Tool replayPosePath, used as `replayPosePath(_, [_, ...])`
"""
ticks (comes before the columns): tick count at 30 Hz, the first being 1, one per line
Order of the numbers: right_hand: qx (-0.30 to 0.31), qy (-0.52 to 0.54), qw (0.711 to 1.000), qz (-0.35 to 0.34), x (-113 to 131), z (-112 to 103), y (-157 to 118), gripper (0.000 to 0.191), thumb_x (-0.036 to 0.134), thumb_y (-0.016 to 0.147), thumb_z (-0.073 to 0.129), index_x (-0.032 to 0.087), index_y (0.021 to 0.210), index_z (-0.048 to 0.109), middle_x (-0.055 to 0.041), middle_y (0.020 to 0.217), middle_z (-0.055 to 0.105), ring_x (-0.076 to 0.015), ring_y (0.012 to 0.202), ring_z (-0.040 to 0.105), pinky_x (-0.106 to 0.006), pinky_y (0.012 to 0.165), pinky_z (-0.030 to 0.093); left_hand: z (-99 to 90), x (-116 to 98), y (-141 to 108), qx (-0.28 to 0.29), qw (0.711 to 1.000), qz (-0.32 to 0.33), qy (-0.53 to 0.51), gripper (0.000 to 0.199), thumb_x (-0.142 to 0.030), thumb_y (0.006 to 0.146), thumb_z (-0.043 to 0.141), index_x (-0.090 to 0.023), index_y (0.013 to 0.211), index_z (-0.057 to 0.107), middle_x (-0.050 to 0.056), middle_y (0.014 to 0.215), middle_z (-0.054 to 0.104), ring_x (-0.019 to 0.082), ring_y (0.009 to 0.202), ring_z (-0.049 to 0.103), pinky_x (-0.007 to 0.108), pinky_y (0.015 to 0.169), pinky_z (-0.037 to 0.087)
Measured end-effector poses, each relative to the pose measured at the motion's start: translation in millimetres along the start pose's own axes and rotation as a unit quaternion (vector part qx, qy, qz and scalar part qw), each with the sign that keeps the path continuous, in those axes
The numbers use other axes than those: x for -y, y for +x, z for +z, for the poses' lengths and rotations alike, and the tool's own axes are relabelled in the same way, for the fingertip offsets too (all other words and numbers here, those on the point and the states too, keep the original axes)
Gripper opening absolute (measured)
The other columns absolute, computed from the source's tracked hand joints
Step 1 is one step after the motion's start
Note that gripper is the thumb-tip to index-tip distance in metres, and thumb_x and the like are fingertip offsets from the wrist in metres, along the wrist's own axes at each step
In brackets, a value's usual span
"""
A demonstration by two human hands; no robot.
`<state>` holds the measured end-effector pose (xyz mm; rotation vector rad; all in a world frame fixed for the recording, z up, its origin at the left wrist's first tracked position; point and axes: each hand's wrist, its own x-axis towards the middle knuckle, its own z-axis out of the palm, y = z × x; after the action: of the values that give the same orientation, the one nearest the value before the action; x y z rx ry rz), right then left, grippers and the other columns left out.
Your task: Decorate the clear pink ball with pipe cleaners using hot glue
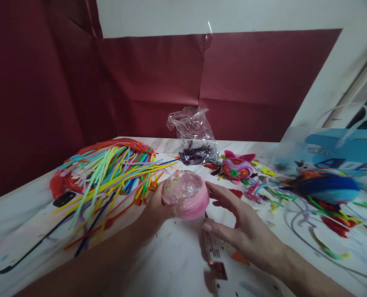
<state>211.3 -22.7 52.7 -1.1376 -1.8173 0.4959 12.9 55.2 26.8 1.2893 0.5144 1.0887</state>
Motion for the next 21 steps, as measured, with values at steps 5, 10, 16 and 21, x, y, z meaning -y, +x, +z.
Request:
replayPosePath(5, [-0.089, 0.05, 0.982, 0.158, -14, -41, 10, 0.057, 0.061, 0.065, 0.071, 0.017, 0.1, 0.069, -0.0108, 0.097, 0.071, -0.0264, 0.088, 0.067, -0.038, 0.079, 0.056, -24.2, 0, 4, 0.069, 0.993, 0.046, 0.08, 0.087, -0.031, 0.052, 0.086, -0.021, 0.129, 0.047, 0.014, 0.128, 0.06, 0.036, 0.116, 0.057, 0.044, 0.093, 0.05])
replayPosePath(10, [-0.143, 0.001, 0.965, 0.222, -40, -78, 17, 0.062, 0.071, 0.052, 0.073, 0.018, 0.083, 0.072, -0.0087, 0.076, 0.072, -0.0254, 0.07, 0.066, -0.036, 0.063, 0.054, -29.2, 3, 0, 0.085, 0.99, 0.053, 0.101, 0.085, -0.025, 0.052, 0.086, -0.02, 0.129, 0.047, 0.016, 0.127, 0.059, 0.037, 0.114, 0.057, 0.044, 0.091, 0.05])
replayPosePath(16, [-0.047, 0.015, 0.97, 0.238, -40, -64, 14, 0.058, 0.074, 0.059, 0.069, 0.017, 0.073, 0.071, -0.0101, 0.074, 0.07, -0.0265, 0.072, 0.065, -0.039, 0.068, 0.055, -16.4, -4, -11, 0.035, 0.983, 0.05, 0.172, 0.094, -0.032, 0.05, 0.087, -0.021, 0.133, 0.043, 0.015, 0.135, 0.051, 0.038, 0.124, 0.047, 0.043, 0.101, 0.041])
replayPosePath(21, [0.084, 0.192, 0.96, 0.187, -16, -14, -7, 0.087, 0.066, 0.071, 0.067, 0.024, 0.141, 0.038, -0.0141, 0.133, 0.052, -0.028, 0.102, 0.062, -0.042, 0.082, 0.055, 12.8, -13, -34, -0.075, 0.962, 0.051, 0.256, 0.089, -0.035, 0.057, 0.085, -0.026, 0.133, 0.04, 0.011, 0.139, 0.043, 0.034, 0.129, 0.041, 0.042, 0.105, 0.037])
